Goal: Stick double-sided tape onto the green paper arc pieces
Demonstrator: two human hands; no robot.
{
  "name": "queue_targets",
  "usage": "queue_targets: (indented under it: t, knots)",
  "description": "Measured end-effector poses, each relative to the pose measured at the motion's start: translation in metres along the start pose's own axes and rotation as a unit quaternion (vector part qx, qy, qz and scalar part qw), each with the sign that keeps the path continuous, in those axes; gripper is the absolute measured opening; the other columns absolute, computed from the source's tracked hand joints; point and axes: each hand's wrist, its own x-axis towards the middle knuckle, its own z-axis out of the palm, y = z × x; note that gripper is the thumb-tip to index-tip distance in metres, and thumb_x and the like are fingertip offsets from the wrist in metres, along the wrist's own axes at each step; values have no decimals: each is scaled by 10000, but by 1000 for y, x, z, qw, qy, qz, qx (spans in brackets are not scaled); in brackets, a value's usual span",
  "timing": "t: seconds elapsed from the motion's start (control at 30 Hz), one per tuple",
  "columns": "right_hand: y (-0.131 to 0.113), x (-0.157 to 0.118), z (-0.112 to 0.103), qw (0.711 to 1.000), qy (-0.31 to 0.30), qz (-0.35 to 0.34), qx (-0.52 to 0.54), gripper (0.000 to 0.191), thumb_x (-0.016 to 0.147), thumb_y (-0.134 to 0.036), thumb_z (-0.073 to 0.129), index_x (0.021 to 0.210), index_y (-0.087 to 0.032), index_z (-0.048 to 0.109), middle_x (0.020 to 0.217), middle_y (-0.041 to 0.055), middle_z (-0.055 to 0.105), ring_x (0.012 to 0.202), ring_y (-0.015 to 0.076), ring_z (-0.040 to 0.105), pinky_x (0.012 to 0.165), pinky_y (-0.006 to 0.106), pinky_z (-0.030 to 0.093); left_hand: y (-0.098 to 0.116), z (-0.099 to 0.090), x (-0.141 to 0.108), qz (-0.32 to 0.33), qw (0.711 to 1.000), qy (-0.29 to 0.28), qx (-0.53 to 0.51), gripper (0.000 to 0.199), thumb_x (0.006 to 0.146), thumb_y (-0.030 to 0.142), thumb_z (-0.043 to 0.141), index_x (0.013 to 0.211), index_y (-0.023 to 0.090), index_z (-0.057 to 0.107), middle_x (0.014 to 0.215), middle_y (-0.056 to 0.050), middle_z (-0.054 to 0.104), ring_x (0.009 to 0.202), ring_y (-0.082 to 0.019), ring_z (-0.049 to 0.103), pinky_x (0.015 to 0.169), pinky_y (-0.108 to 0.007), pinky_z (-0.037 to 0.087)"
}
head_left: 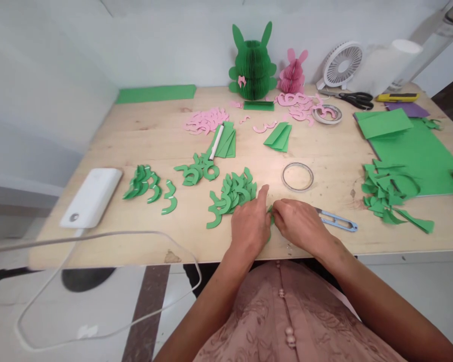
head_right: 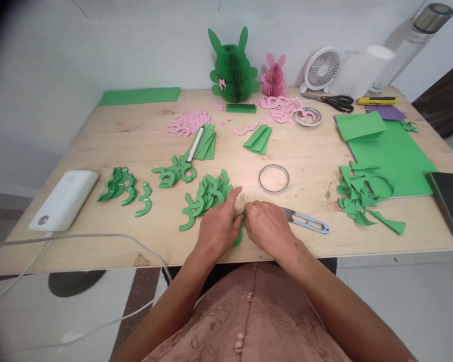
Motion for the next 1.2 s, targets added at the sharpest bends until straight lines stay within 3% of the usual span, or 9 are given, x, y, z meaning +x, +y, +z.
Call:
queue_targets:
  t: [0.3,0.43,0.67,1.03,1.2]
  knots:
    - [7,-5,4,999,28,22,29,193,871,-178,427,784,-181,599,789,57,678,716,192,613,556,283,266,2,-2,0,-7,1000,-6,6,625,829,197,534,1394,211,266,887,-33,686,911,-228,637,716,-302,420]
    - [9,-13,9,993,105,21,50,191,879,-200,445,773,-181,602,740,45,637,698,183,579,589,284,294,2,-1,0,-1,1000,-1,9,606,834,188,516,1392,196,281,877,-40,683,891,-229,636,710,-308,421]
    - [3,-32,33,970,215,-60,95,238,908,-150,413,866,-148,648,778,70,599,764,196,513,712,311,361,-2,3,-3,22,999,29,-14,568,837,185,493,1374,171,310,893,-57,678,823,-220,634,674,-306,422]
    - [-5,-38,49,964,248,-64,77,241,903,-155,436,1013,-126,649,901,104,609,834,221,484,748,357,381,-7,4,-9,31,995,44,-87,574,806,134,506,1355,158,342,854,-46,671,772,-203,624,672,-308,445]
    - [-5,-39,50,962,252,-57,85,238,893,-145,441,1009,-133,648,898,99,606,827,217,488,739,357,381,-11,11,-17,35,988,84,-129,597,776,58,476,1350,155,349,861,-39,665,768,-187,614,709,-314,461]
